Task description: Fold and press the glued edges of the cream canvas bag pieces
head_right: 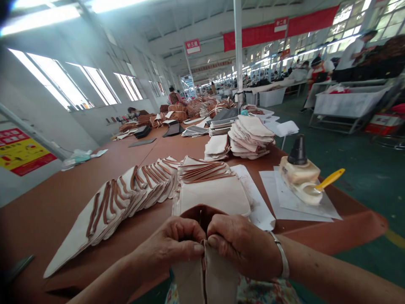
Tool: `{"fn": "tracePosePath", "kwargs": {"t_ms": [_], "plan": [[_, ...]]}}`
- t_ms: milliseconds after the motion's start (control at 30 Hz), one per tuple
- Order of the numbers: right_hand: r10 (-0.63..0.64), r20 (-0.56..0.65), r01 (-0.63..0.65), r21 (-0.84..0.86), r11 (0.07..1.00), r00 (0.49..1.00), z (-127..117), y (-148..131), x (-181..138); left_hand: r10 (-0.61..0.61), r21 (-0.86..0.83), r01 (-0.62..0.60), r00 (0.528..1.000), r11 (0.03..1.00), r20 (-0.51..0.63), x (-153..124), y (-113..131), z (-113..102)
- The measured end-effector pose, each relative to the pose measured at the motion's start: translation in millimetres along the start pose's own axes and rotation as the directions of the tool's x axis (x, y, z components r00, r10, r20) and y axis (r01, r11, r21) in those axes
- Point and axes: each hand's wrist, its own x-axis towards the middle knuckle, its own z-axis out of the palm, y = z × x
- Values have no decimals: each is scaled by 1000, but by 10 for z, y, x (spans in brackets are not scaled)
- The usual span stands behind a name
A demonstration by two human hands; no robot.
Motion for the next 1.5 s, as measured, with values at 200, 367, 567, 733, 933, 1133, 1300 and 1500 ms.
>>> {"fn": "tracePosePath", "kwargs": {"t_ms": [200,367,567,733,933,1133,1300,1500], "plan": [[-112,-23,107,-152,982,993,-60,-61,-6,27,98,-25,999,995,-25,10,-119,-14],[-72,-63,45,-352,935,995,81,-59,37,76,180,-69,997,981,-31,45,-106,22],[188,41,-192,188,963,981,-58,-84,81,148,405,-105,986,908,-77,-8,-11,157],[171,98,-197,423,885,980,-128,-68,55,310,543,-214,946,812,-90,-44,-49,166],[239,97,-257,433,864,966,-74,-80,88,579,882,-275,815,384,1,-66,-86,98],[266,80,-275,407,871,961,-80,-111,103,647,968,-220,722,-120,245,-91,-71,137],[307,72,-309,402,862,949,-68,-23,88,688,963,-248,680,-109,253,-87,-91,132],[312,83,-312,483,818,947,-40,-7,92,762,970,-242,630,8,151,-7,-171,173]]}}
